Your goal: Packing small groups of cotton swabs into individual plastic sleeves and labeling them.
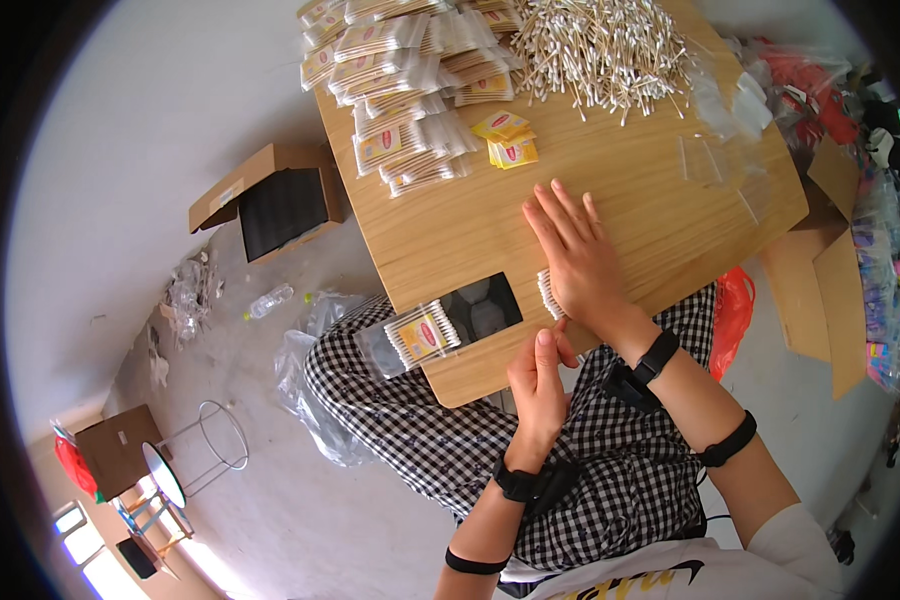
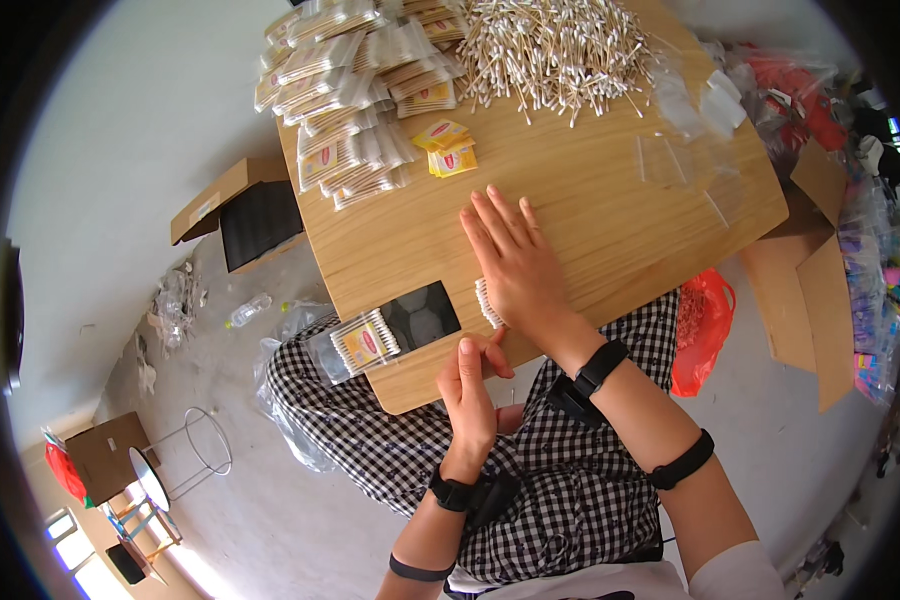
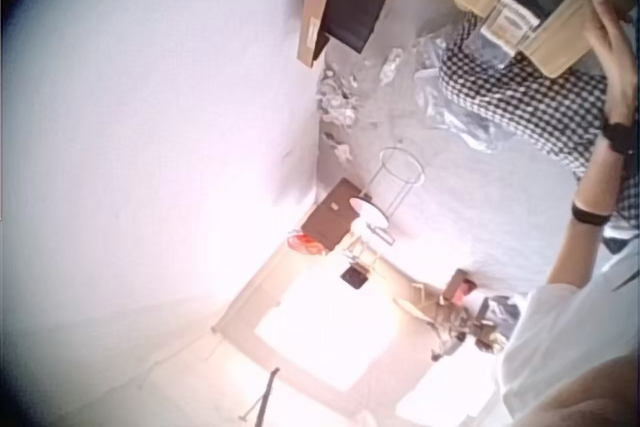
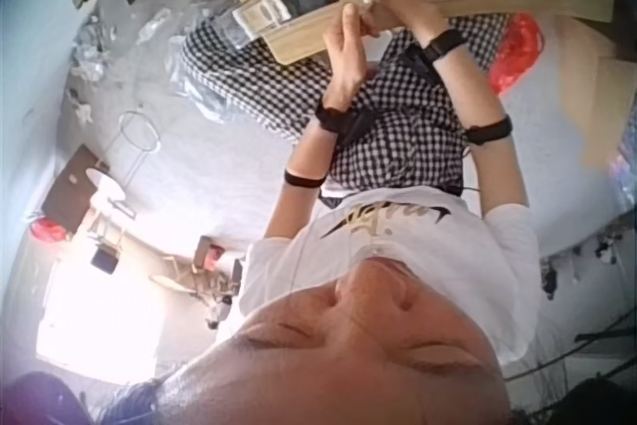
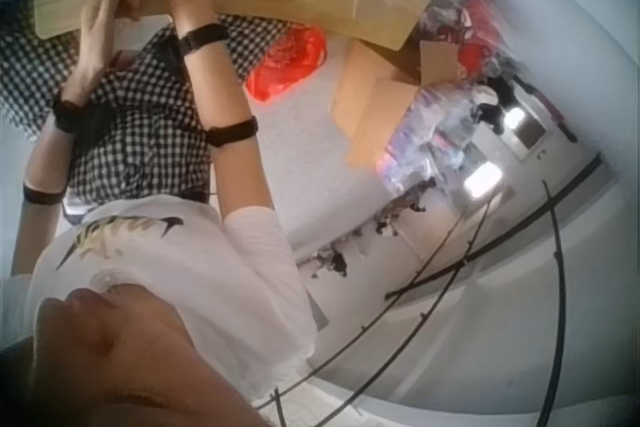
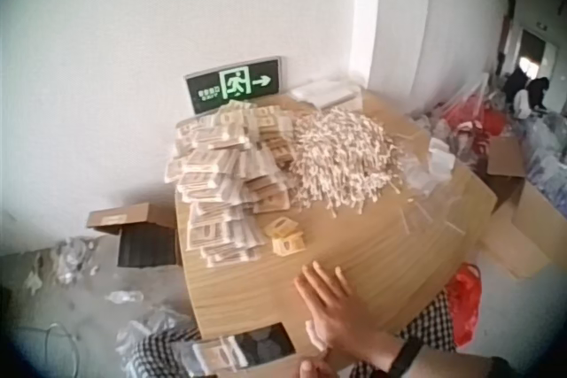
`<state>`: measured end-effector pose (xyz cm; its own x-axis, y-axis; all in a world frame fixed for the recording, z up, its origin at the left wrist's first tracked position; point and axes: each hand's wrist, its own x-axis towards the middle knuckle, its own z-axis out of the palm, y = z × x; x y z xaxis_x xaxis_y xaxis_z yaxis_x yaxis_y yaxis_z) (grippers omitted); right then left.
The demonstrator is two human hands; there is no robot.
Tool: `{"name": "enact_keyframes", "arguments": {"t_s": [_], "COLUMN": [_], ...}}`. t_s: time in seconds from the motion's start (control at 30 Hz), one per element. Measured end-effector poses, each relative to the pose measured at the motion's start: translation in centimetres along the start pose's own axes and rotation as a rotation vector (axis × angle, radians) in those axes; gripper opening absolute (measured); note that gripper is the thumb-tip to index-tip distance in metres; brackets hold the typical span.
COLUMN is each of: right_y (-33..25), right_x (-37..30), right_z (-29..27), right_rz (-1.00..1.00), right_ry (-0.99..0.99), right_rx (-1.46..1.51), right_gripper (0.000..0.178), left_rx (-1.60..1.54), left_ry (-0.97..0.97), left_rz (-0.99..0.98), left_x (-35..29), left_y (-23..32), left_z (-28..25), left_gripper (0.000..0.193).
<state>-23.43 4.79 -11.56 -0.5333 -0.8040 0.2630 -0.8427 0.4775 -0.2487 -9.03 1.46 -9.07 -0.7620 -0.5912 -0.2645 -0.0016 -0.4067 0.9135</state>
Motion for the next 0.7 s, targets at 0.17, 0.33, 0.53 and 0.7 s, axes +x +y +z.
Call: {"name": "enact_keyframes", "arguments": {"t_s": [0.17,0.33,0.53,0.7], "right_y": [0.2,-2.3,-5.5,-5.7], "right_x": [0.0,0.9,2.5,2.7], "right_z": [0.4,0.9,2.6,3.3], "right_rz": [0.03,0.056,0.028,0.024], "right_ry": [-0.013,-0.042,-0.018,-0.008], "right_rx": [0.046,0.047,0.07,0.093], "right_gripper": [0.062,0.059,0.057,0.057], "left_rx": [0.106,0.384,0.979,0.175], "left_ry": [0.125,0.48,0.543,0.233], "left_rz": [0.275,0.414,0.397,0.482], "left_x": [0.2,2.9,5.7,3.7], "left_y": [2.3,4.6,5.1,3.7], "left_z": [-2.4,-8.7,-12.1,-6.0], "left_gripper": [0.04,0.017,0.028,0.046]}}
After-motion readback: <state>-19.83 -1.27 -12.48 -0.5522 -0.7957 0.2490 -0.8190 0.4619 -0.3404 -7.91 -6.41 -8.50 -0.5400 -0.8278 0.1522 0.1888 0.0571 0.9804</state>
